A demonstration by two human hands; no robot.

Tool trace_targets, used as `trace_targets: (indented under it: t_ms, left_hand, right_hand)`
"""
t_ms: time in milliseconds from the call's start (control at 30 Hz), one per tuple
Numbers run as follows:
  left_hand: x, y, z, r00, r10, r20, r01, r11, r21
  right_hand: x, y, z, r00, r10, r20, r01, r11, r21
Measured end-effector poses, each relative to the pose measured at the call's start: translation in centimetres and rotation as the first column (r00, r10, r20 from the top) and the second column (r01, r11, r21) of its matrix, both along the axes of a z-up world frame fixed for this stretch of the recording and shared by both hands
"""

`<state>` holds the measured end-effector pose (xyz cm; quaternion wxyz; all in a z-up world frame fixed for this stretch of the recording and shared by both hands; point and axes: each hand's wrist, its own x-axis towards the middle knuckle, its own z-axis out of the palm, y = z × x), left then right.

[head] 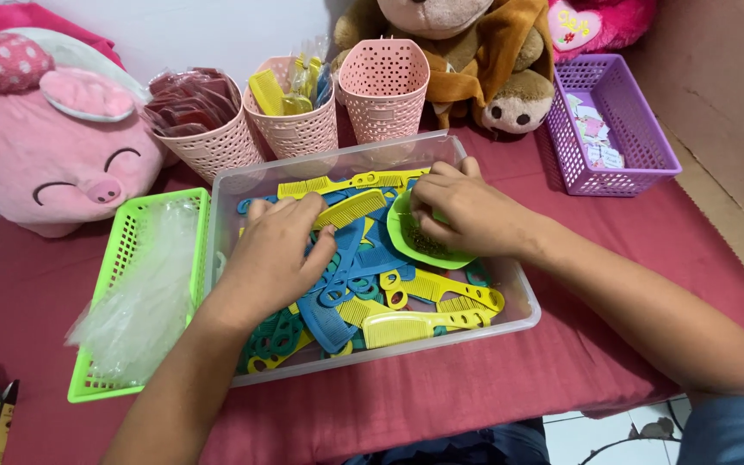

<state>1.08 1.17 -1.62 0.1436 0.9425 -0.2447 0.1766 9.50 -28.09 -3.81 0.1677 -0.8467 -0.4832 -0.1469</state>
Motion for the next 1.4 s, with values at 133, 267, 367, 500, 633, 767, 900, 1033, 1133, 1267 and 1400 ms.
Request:
trace_targets:
  t_ms: [133,267,367,500,633,767,900,1033,1133,1267,1400]
  left_hand:
    - [-0.5,-0.6,0.5,0.993,-0.024,-0.112,0.010,0.992,-0.129]
    - [-1.2,-1.2,2.1,0.962,-0.085,-0.259,0.010,0.960,-0.279]
    - [-1.2,-1.2,2.3,0.958,-0.083,-0.274,0.006,0.963,-0.271]
    - [-1.3,-1.3,2.5,0.966,-0.074,-0.250,0.022,0.979,-0.204]
    - [-1.2,-1.4,2.7,0.967,-0.107,-0.231,0.088,0.992,-0.092]
    - [-1.1,-1.7,2.7,0.956,-0.157,-0.249,0.130,0.984,-0.124]
    - [-1.4,-2.0,3.1,0.933,-0.230,-0.276,0.185,0.966,-0.182]
    - [-1.4,-2.1,2.9,0.924,-0.251,-0.288,0.201,0.961,-0.191]
    - [-1.2,-1.9,2.4,0.922,-0.325,-0.211,0.278,0.934,-0.224]
    - [-1.4,-1.2,2.4,0.937,-0.317,-0.145,0.279,0.932,-0.231]
    - [-2.9,1.1,5.6,0.982,-0.183,-0.047,0.173,0.970,-0.169]
  right_hand:
    - [-1.2,0.8,1.6,0.992,0.076,-0.099,-0.063,0.990,0.124]
    - [-3.5,2.1,2.2,0.987,0.114,-0.111,-0.078,0.955,0.286]
    - [-4.4,2.3,2.3,0.990,0.119,-0.080,-0.087,0.944,0.317]
    - [-4.0,2.0,2.5,0.993,0.096,-0.068,-0.064,0.928,0.368]
    - [-3.3,1.7,2.7,0.991,0.093,-0.097,-0.048,0.919,0.392]
    - [-4.7,2.3,5.0,0.970,0.211,-0.119,-0.143,0.895,0.423]
    - [-5.7,3.3,4.2,0.940,0.312,-0.135,-0.228,0.873,0.431]
    - [-5.2,2.9,3.1,0.940,0.312,-0.138,-0.227,0.873,0.431]
    - [-4.8,2.8,3.1,0.951,0.288,-0.114,-0.210,0.872,0.443]
    - [-4.6,2.1,2.6,0.979,0.194,-0.068,-0.137,0.863,0.487]
    - [-4.8,1.1,3.8,0.993,0.094,-0.074,-0.056,0.909,0.413]
